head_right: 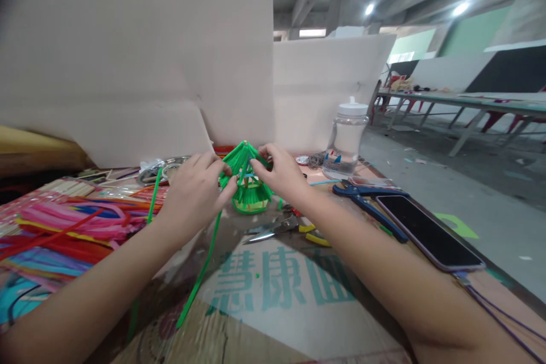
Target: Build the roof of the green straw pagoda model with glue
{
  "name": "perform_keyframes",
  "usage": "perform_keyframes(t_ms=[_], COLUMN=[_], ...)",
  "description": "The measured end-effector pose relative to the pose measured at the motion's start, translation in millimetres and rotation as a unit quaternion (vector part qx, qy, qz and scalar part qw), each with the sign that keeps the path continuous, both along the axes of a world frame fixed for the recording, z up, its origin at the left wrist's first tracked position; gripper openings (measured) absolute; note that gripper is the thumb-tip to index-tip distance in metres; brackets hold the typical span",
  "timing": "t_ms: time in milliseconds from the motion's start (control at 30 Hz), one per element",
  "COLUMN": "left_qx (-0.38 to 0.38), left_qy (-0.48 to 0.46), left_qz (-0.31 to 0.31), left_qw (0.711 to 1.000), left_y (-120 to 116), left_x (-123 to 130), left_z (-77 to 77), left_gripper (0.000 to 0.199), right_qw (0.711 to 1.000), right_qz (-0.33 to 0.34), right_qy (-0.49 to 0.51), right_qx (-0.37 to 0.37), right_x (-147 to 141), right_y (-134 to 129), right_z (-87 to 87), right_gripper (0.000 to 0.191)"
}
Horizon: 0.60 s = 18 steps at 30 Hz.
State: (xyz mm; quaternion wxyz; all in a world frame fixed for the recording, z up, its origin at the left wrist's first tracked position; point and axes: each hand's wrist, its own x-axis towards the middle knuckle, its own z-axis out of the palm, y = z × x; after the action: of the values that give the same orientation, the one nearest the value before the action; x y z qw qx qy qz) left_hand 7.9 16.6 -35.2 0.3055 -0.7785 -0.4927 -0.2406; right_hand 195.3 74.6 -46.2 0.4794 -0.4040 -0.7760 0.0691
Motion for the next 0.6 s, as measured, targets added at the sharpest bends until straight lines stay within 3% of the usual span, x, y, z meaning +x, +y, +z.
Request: perform_keyframes(t_ms=[600], left_qx=[-0.007], left_qy=[0.012], left_qz=[-0.015], left_qw=[1.000], left_y=[4.4], left_x=[-3.2], left_z=[-0.6], left_gripper=[0.016], right_qw=[1.000], right_qz=[-0.014], right_qy=[0.009], right_qx=[-0.005], right_x=[0.6], right_y=[2.5], right_z=[-0.3], right_gripper=[0.016])
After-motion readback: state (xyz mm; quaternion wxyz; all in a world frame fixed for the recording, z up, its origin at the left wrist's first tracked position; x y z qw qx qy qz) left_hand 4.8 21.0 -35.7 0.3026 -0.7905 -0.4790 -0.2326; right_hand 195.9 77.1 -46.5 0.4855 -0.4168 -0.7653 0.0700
